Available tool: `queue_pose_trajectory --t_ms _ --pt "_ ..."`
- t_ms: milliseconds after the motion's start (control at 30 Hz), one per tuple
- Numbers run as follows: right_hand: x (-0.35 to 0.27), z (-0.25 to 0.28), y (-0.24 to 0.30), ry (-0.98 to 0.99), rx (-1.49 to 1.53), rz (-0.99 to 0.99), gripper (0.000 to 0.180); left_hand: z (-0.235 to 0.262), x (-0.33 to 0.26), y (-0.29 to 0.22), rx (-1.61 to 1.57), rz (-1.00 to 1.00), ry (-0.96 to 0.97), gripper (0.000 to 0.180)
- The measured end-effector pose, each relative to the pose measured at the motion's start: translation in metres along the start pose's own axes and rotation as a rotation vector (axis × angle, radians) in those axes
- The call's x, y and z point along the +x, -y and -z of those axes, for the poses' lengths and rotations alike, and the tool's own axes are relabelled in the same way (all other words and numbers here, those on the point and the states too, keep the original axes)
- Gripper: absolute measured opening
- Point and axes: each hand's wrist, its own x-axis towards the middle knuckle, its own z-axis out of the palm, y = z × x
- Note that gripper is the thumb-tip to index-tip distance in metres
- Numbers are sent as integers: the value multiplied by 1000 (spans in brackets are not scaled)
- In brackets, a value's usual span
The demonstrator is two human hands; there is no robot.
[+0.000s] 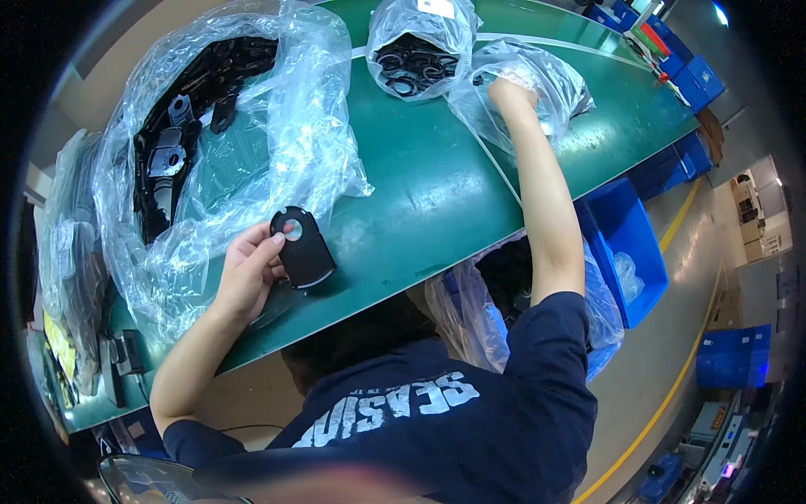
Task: The person assembles black plastic lighting fixture components by hand, snapping retaining rings onto circular fixture bases.
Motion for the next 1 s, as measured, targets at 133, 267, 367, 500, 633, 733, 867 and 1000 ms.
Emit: queue_pose_trajectory --t_ms 133,267,367,500,633,733,867,1000 --pt "6 -22 -11 -204 -12 23 44 7 0 6 45 -15 46 23" --pt "41 -52 -39 -230 -9 155 33 7 0 6 92 -17 72 25" --pt "43 -50 -42 -134 13 65 33 6 0 4 114 -19 78 26" --pt "45 -53 -50 -52 226 163 37 9 1 4 175 -37 122 26" --pt "31 -42 -47 -108 305 232 38 9 0 5 162 -23 130 27" --pt "25 -30 -39 -105 254 192 42 9 -3 3 166 -15 142 26" --pt "14 -23 -40 -232 237 218 47 8 -3 1 191 -20 157 25" --pt "28 -38 -43 -345 242 270 59 9 -3 0 204 -29 185 25"
